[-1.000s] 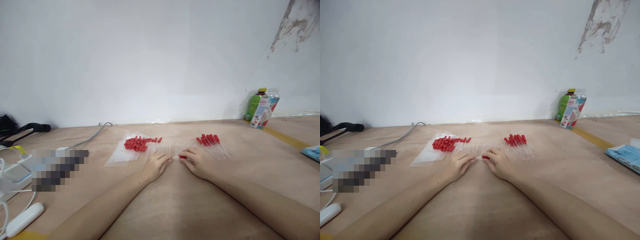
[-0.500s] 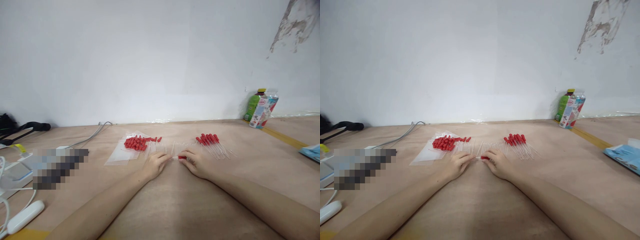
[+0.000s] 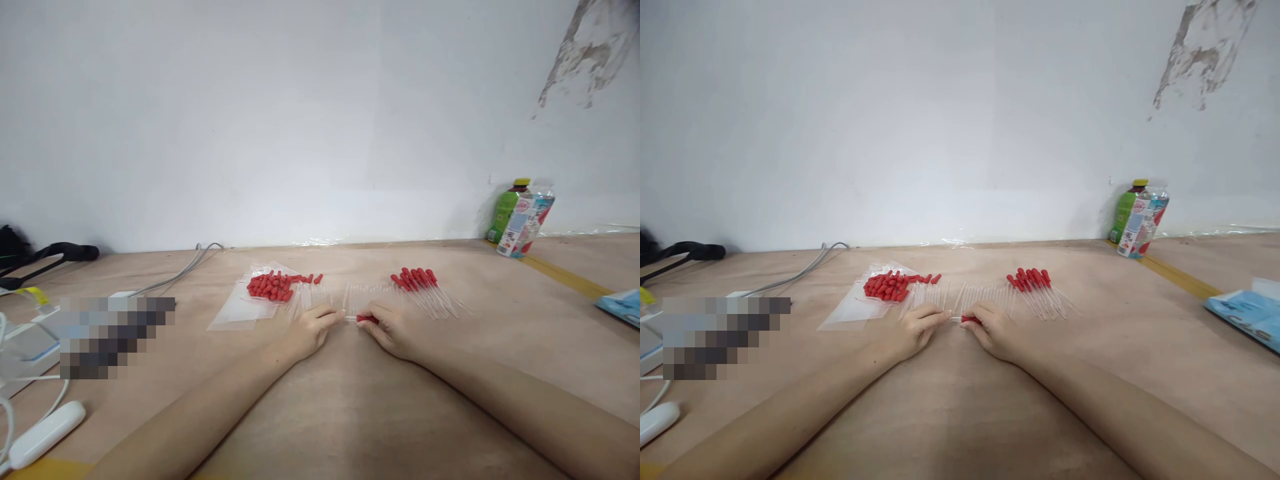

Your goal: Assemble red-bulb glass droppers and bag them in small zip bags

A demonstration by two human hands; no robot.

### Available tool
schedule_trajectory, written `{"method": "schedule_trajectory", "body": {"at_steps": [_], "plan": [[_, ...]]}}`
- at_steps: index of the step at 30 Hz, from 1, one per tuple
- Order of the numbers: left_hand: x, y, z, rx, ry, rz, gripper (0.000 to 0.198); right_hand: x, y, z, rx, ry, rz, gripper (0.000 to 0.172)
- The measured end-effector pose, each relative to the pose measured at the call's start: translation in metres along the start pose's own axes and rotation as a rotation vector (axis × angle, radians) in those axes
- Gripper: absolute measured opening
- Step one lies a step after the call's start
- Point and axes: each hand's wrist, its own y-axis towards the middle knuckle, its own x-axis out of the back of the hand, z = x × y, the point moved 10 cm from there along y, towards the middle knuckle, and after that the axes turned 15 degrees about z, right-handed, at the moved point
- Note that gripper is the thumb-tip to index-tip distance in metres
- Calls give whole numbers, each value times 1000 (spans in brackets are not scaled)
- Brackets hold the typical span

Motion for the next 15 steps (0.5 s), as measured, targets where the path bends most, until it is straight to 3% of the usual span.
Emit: {"method": "schedule_trajectory", "body": {"at_steps": [11,15], "plan": [[-5,7,-22,-69,312,96,28,-13,-1,-1,78,-109,10,14],[-1,8,-12,24,202,27,25,-10,1,-6,40,-74,-12,14]]}}
